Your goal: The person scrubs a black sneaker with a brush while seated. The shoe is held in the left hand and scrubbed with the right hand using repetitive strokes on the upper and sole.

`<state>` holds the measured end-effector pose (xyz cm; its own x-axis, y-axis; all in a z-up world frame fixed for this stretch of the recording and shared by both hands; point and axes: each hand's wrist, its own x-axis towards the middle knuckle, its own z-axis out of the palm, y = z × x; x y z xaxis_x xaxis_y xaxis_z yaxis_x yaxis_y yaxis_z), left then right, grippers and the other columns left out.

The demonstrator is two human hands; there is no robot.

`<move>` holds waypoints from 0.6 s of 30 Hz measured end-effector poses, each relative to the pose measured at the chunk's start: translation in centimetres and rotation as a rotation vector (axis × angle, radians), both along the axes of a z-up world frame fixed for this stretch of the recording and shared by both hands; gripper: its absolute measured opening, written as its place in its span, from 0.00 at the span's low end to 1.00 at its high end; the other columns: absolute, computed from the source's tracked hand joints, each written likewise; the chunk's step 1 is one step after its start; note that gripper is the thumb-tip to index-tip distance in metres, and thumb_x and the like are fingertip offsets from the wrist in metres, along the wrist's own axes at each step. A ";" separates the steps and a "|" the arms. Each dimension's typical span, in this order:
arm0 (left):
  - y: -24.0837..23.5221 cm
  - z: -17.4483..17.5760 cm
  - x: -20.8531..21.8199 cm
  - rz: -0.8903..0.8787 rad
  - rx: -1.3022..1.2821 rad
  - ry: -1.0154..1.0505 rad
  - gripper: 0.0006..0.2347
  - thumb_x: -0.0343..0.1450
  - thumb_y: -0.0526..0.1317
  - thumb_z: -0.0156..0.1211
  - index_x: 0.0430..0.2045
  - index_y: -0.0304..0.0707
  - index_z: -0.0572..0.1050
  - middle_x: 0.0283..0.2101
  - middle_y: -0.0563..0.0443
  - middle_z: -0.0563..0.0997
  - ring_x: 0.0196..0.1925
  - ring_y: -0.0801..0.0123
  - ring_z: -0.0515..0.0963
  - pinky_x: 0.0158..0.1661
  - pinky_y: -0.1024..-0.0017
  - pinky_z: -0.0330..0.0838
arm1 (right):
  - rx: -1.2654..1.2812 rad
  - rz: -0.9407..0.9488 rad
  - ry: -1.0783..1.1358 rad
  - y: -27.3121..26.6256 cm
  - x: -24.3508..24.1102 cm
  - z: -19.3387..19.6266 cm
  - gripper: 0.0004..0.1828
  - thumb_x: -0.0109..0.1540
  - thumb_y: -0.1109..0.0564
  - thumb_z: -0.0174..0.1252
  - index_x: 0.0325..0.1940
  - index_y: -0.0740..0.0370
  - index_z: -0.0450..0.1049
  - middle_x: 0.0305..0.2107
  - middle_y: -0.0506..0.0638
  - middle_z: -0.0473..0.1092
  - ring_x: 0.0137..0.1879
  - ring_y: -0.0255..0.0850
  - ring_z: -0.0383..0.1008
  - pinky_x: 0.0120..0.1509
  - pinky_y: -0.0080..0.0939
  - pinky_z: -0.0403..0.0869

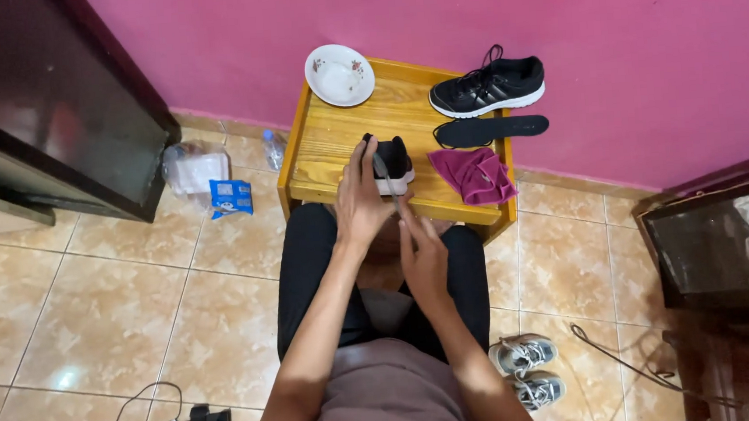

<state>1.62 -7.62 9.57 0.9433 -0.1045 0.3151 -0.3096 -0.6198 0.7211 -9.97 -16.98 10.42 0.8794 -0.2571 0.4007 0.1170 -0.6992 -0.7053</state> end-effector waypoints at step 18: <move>0.2 0.1 -0.5 0.027 -0.024 -0.105 0.48 0.55 0.54 0.76 0.71 0.51 0.56 0.67 0.47 0.66 0.64 0.51 0.73 0.54 0.50 0.76 | 0.228 -0.024 0.017 -1.7 1.9 -2.2 0.22 0.73 0.61 0.45 0.72 0.60 0.66 0.65 0.62 0.66 0.68 0.60 0.66 0.72 0.61 0.66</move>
<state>1.12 -7.43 9.69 0.9073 -0.0705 0.4146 -0.3677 -0.6116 0.7006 -8.03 -18.69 8.25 0.8779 -0.3604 0.3152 0.0891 -0.5239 -0.8471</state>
